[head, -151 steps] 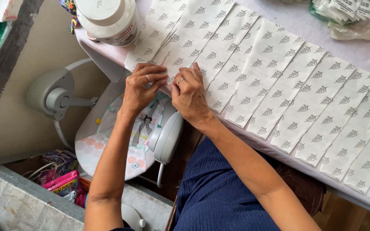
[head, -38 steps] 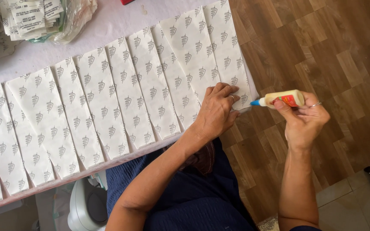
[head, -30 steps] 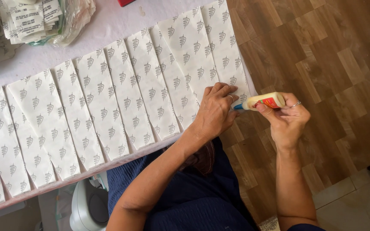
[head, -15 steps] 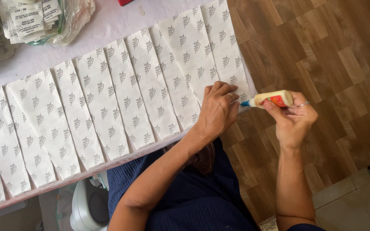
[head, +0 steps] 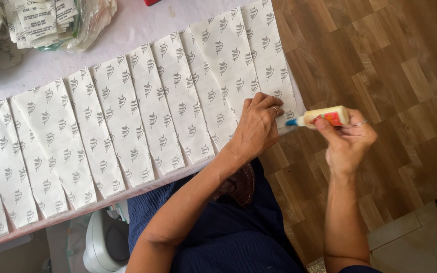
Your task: The person arranges multiple small white paper pouches in rows on a table, applies glue to the edges, and folds them to seal. The person then gathers the sealed pouches into a stack.
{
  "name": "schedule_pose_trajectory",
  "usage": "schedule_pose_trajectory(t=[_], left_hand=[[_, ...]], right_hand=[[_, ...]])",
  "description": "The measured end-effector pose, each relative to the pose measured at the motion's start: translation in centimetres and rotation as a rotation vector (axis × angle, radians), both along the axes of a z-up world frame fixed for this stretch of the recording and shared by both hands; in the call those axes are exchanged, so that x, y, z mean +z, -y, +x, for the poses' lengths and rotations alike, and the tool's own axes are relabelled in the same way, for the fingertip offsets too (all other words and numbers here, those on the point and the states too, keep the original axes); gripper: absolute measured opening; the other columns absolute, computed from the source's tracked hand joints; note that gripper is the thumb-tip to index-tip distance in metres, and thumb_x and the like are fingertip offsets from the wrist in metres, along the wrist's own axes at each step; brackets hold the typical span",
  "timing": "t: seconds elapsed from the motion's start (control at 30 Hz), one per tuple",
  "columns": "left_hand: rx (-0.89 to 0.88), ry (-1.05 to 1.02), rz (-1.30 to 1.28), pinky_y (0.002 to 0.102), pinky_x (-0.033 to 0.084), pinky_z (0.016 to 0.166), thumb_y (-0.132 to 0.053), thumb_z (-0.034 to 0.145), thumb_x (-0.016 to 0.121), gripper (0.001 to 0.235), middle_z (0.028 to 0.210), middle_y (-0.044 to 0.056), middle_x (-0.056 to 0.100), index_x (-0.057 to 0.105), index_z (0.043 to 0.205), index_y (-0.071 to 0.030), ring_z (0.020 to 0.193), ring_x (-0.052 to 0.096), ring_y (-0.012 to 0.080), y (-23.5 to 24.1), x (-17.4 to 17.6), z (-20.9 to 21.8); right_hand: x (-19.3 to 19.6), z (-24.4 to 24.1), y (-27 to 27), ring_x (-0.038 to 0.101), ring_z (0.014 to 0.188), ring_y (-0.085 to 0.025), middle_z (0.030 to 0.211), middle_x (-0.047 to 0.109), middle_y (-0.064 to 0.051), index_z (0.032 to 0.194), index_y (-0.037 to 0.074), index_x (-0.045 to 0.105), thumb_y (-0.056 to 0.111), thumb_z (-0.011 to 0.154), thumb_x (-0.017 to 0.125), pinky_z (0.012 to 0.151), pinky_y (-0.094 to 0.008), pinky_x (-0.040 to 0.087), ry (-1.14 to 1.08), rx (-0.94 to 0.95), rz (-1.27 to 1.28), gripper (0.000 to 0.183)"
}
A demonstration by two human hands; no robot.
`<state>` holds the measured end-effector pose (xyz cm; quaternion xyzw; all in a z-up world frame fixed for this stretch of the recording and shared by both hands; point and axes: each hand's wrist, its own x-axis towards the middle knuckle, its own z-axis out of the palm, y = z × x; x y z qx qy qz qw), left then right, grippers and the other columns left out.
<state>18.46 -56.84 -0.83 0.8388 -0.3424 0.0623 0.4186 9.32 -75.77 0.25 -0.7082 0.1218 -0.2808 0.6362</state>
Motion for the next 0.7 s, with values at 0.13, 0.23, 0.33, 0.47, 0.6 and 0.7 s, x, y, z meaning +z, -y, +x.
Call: schedule_pose_trajectory(t=[0.13, 0.23, 0.33, 0.47, 0.6, 0.7], left_hand=[[-0.022, -0.007, 0.027, 0.040, 0.040, 0.075, 0.010, 0.082, 0.052, 0.028, 0.111, 0.007, 0.069, 0.074, 0.097, 0.003, 0.099, 0.054, 0.0278, -0.2, 0.1, 0.4], [-0.068, -0.005, 0.034, 0.043, 0.042, 0.075, -0.056, 0.086, 0.070, 0.053, 0.111, 0.006, 0.070, 0.079, 0.096, -0.005, 0.102, 0.055, 0.0269, -1.1, 0.4, 0.9], [-0.167, 0.071, -0.164, 0.044, 0.047, 0.084, 0.014, 0.086, 0.055, 0.025, 0.117, 0.017, 0.068, 0.070, 0.104, 0.005, 0.101, 0.056, 0.0339, -3.2, 1.2, 1.0], [-0.063, 0.020, -0.044, 0.041, 0.043, 0.079, 0.001, 0.092, 0.066, 0.001, 0.102, 0.013, 0.065, 0.067, 0.092, 0.002, 0.093, 0.051, 0.0296, -6.7, 2.8, -0.4], [-0.071, -0.006, 0.047, 0.043, 0.046, 0.082, -0.011, 0.088, 0.074, 0.014, 0.113, 0.014, 0.067, 0.072, 0.093, 0.003, 0.104, 0.054, 0.0322, -7.7, 1.4, -1.1], [-0.029, -0.077, 0.114, 0.037, 0.046, 0.088, -0.017, 0.077, 0.085, 0.028, 0.107, 0.013, 0.070, 0.076, 0.098, -0.001, 0.108, 0.057, 0.0283, -7.8, 2.2, -1.4]], right_hand=[[0.0, 0.2, -1.1, 0.067, 0.086, -0.016, 0.089, 0.066, -0.008, 0.100, -0.001, 0.063, 0.003, 0.084, 0.087, 0.082, -0.031, 0.064, -0.062, 0.024, 0.042, 0.030], [-0.6, -0.2, 0.8, 0.069, 0.085, -0.019, 0.093, 0.068, -0.011, 0.103, -0.002, 0.065, -0.003, 0.085, 0.087, 0.078, -0.036, 0.068, 0.014, -0.029, 0.047, 0.029], [0.1, -0.9, 2.2, 0.067, 0.080, -0.022, 0.084, 0.062, -0.010, 0.098, -0.001, 0.062, -0.008, 0.087, 0.085, 0.070, -0.047, 0.070, 0.061, -0.155, 0.099, 0.026], [0.0, -1.3, 0.6, 0.062, 0.078, -0.018, 0.081, 0.059, -0.006, 0.094, 0.000, 0.061, 0.006, 0.084, 0.090, 0.070, -0.040, 0.064, 0.071, -0.071, 0.069, 0.031], [1.5, -0.7, -2.9, 0.067, 0.086, -0.018, 0.090, 0.066, -0.010, 0.102, -0.002, 0.061, 0.000, 0.085, 0.085, 0.080, -0.030, 0.062, 0.002, 0.057, -0.013, 0.030], [0.6, -0.1, -3.0, 0.073, 0.096, -0.028, 0.091, 0.069, -0.023, 0.102, -0.010, 0.061, -0.010, 0.081, 0.085, 0.083, -0.041, 0.061, 0.032, 0.108, -0.017, 0.032]])
